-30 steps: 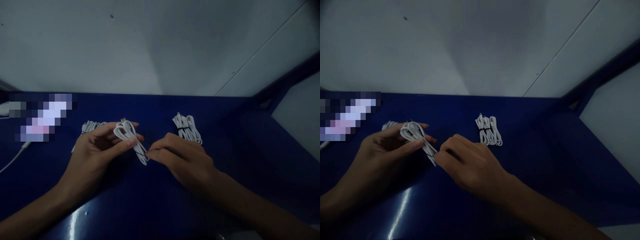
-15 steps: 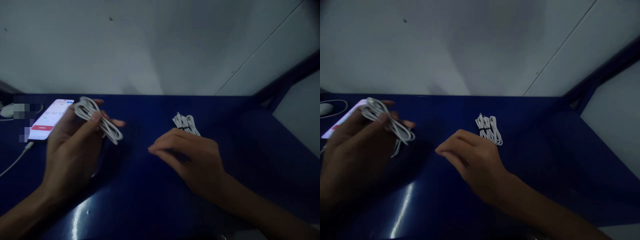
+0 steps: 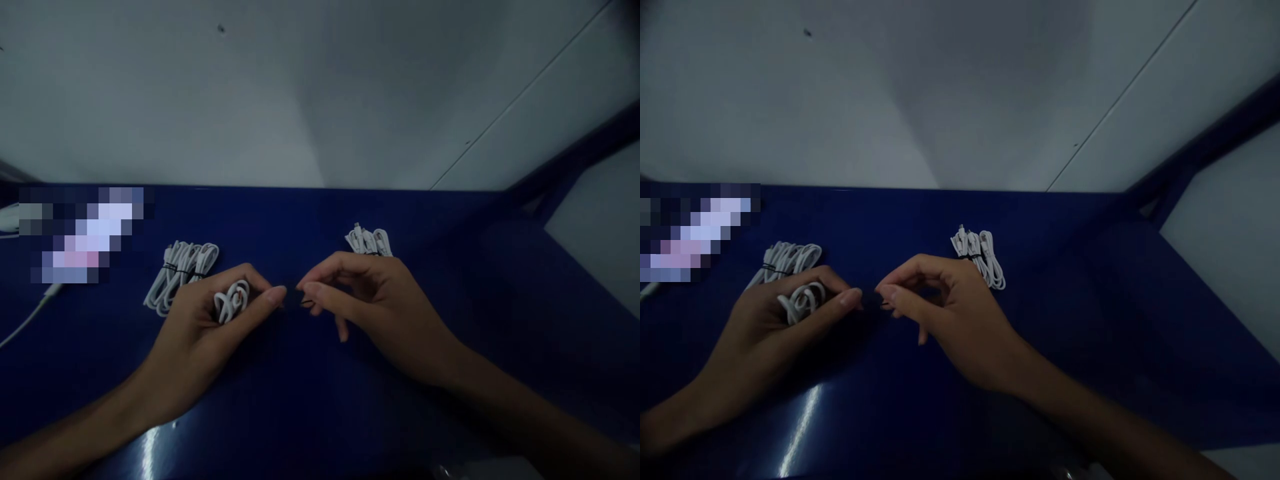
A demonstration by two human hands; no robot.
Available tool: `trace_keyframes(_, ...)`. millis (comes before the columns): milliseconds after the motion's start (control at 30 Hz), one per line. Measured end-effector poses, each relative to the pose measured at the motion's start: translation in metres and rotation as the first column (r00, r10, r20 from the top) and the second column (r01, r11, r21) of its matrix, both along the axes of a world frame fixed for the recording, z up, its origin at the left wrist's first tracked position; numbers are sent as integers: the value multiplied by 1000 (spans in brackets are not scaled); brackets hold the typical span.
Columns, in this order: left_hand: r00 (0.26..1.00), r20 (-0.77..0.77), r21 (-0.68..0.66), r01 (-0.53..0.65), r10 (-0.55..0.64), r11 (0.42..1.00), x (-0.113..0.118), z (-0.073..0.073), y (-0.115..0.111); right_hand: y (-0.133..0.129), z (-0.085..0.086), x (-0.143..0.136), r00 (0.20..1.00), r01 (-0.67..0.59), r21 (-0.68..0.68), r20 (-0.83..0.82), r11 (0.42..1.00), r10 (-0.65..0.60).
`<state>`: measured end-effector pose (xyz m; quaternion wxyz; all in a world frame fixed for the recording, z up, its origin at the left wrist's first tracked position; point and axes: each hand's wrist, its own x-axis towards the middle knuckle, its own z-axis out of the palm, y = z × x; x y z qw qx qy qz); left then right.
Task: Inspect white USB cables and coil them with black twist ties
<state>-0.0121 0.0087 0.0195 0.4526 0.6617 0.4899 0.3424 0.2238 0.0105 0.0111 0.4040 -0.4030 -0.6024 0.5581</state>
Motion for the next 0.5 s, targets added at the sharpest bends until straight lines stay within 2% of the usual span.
trace_keyframes(133, 996, -83, 60, -20, 25, 998, 0, -2, 0, 0, 0, 0, 1000, -16, -43, 7, 999, 16)
trace_keyframes(300, 989, -145, 84, 9, 3, 996, 0, -4, -1, -1, 0, -2, 997, -63, -95, 29, 994, 66)
trace_keyframes(400, 988, -153, 79, 26, -14, 997, 1, -4, -1, -1, 0, -2, 995, -63, -72, 75, 995, 68)
trace_keyframes(500, 985, -171, 69, 34, -22, 997, -1, -6, -2, -2, -2, -2, 986, -67, 5, 151, 998, 65)
